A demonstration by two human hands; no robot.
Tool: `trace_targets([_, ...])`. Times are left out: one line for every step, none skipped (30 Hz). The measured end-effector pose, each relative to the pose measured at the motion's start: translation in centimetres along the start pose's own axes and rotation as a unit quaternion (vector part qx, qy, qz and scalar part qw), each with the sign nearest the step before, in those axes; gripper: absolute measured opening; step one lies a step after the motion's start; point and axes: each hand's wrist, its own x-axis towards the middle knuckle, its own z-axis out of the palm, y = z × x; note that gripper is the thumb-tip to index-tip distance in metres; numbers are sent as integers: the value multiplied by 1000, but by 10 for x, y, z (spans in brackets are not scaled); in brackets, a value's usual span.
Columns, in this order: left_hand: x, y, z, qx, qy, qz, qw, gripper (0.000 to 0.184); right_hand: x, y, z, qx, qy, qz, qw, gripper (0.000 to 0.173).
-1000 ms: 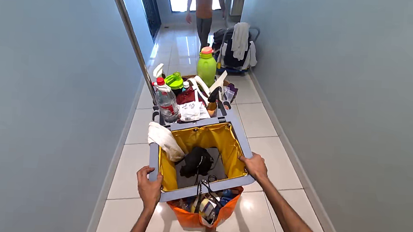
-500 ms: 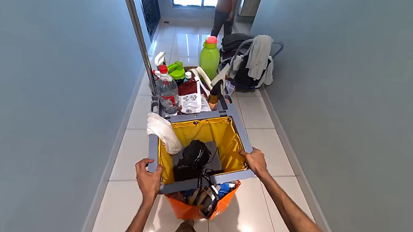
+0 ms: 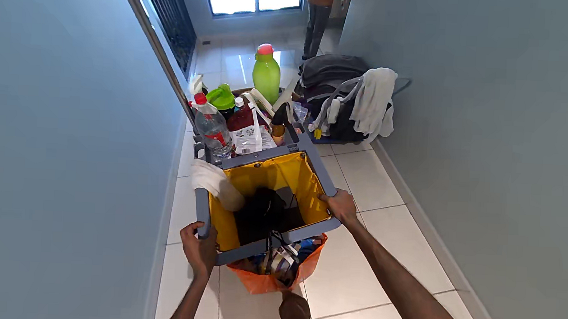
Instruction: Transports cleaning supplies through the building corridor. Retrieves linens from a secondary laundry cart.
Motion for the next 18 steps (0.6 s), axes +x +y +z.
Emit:
trace_targets([31, 3, 13, 7, -3, -3, 1000, 38, 25, -20, 5, 6, -3, -2, 1000, 50])
trace_targets([64, 7, 27, 11, -3, -4, 1000, 37, 51, -43, 9, 13, -5, -1, 1000, 50])
trace_targets([98, 11, 42, 13, 1, -4, 1000, 37, 77, -68, 11, 17, -7, -1, 1000, 50])
trace_targets([128, 14, 56, 20, 5, -6, 1000, 37, 102, -91, 13, 16, -11, 1, 1000, 49])
trace_targets([157, 18, 69, 30, 5, -10, 999, 38, 124, -113, 16, 13, -15, 4, 1000, 49])
trace_targets([189, 24, 83, 41, 2, -13, 999, 38, 148, -136, 17, 11, -17, 5, 1000, 49])
trace_targets([221, 29, 95, 54, -4, -16, 998, 38, 171, -159, 20, 13, -17, 7, 1000, 49])
trace_targets([252, 34, 106, 66, -10, -18, 998, 38, 192, -181, 24, 14, -18, 10, 1000, 49])
trace_targets([284, 38, 118, 78, -12, -18, 997, 38, 214, -204, 27, 14, -18, 13, 1000, 49])
trace_targets([315, 41, 130, 87, -13, -16, 996, 38, 237, -228, 30, 16, -19, 14, 1000, 49])
trace_targets([347, 44, 143, 93, -11, -11, 996, 38, 260, -250, 32, 18, -19, 13, 1000, 50])
trace_targets([378, 47, 157, 94, -8, -4, 996, 38, 283, -271, 35, 23, -17, 8, 1000, 49])
trace_targets([409, 49, 171, 93, -5, 3, 996, 38, 307, -292, 39, 29, -14, 1, 999, 48])
trace_targets([441, 50, 184, 91, -3, 8, 996, 38, 331, -312, 43, 35, -12, -6, 999, 48])
trace_targets([472, 51, 197, 87, -4, 12, 996, 38, 355, -331, 48, 42, -11, -9, 999, 47])
trace_targets([503, 53, 210, 82, -7, 16, 996, 39, 380, -350, 54, 51, -8, -9, 999, 47])
trace_targets([535, 55, 224, 74, -10, 21, 997, 39, 405, -371, 58, 61, -4, -10, 998, 48])
trace_targets([566, 58, 239, 67, -10, 26, 997, 38, 430, -391, 62, 70, 1, -11, 998, 48])
